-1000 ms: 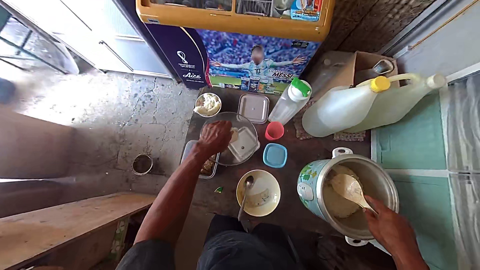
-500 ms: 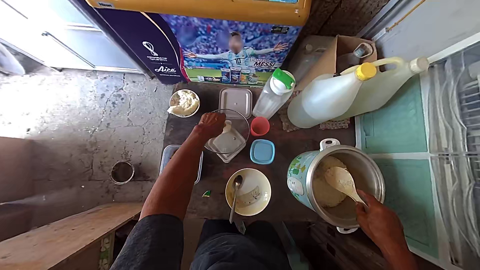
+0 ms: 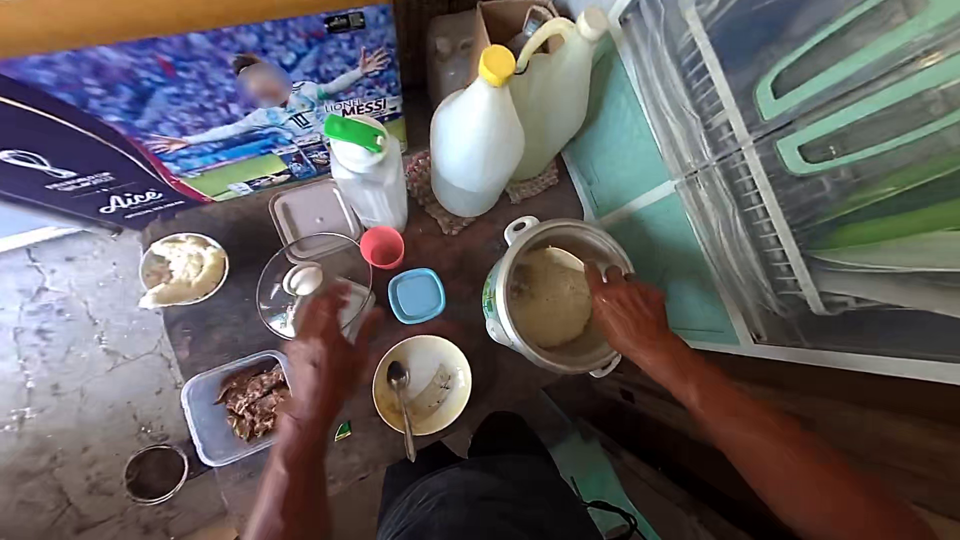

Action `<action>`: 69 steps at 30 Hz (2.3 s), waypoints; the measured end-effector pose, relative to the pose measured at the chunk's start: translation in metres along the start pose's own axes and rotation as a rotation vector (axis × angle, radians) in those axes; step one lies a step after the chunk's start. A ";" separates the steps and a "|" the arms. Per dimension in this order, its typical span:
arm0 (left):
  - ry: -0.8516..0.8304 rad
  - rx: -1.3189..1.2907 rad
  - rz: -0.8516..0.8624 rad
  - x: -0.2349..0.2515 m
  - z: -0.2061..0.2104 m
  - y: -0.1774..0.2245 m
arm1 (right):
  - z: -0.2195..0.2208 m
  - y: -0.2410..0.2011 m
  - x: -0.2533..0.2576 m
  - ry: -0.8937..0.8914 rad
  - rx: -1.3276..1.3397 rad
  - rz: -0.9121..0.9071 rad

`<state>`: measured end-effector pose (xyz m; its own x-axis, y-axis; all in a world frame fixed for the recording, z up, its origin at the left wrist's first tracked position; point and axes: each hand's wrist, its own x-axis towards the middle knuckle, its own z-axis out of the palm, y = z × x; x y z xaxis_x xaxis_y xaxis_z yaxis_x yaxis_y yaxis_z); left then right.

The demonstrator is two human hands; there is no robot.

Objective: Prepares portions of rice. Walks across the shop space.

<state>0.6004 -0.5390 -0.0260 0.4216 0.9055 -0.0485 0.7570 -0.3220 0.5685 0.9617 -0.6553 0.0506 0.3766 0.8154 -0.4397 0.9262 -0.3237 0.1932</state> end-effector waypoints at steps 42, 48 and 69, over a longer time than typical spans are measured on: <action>0.127 -0.161 0.248 -0.052 0.154 0.141 | 0.049 0.056 0.067 0.021 0.114 -0.651; 0.117 -0.168 0.241 -0.050 0.150 0.141 | 0.054 0.040 0.075 -0.068 0.188 -0.673; 0.085 -0.184 0.224 -0.056 0.151 0.137 | 0.077 0.073 0.008 0.019 0.827 -0.511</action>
<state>0.7560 -0.6753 -0.0692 0.5182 0.8403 0.1594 0.5435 -0.4675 0.6972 1.0332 -0.7091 -0.0061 -0.0678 0.9565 -0.2836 0.6989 -0.1574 -0.6977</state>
